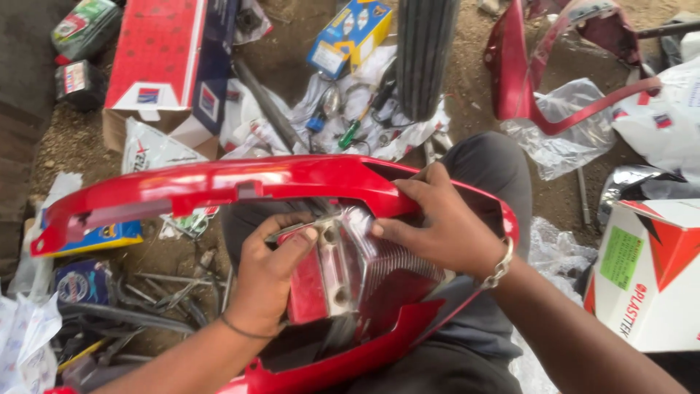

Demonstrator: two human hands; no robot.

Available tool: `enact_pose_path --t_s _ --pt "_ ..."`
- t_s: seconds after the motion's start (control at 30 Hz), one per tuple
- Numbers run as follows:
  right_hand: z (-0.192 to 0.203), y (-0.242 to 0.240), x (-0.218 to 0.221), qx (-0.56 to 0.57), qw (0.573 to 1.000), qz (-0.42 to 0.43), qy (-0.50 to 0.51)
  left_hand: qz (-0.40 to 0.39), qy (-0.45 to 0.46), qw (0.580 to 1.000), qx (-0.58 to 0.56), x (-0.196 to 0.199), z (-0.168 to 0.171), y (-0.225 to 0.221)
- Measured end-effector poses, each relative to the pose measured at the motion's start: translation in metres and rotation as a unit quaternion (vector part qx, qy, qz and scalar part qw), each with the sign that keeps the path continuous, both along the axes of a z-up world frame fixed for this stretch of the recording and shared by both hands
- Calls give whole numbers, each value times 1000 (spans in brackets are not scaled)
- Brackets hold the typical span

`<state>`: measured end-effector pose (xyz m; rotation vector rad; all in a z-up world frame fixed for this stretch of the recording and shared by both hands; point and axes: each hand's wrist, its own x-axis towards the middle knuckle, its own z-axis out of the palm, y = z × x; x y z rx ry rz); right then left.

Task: The person sits on the ground holding a red motorcycle front cowl on their lap. They use a screwdriver to unscrew fasteners from the cowl, then detach the headlight assembly and pull the fairing panel away from the mounting bracket.

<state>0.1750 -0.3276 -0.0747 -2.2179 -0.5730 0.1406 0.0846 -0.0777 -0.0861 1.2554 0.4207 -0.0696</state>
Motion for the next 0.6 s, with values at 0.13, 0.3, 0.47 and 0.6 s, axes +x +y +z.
enact_pose_path --t_s 0.13,0.3,0.47,0.6 --pt "7 -22 10 38 978 13 204 19 26 999 -31 7 -2 -1" --pt "-21 -38 -20 322 874 -1 364 5 17 1000 9 9 -6 0" --pt "-55 -46 -45 328 895 -38 300 -6 40 999 -9 20 -4 9" --pt "-56 -47 -48 284 907 85 298 -38 81 991 -98 22 8 12"
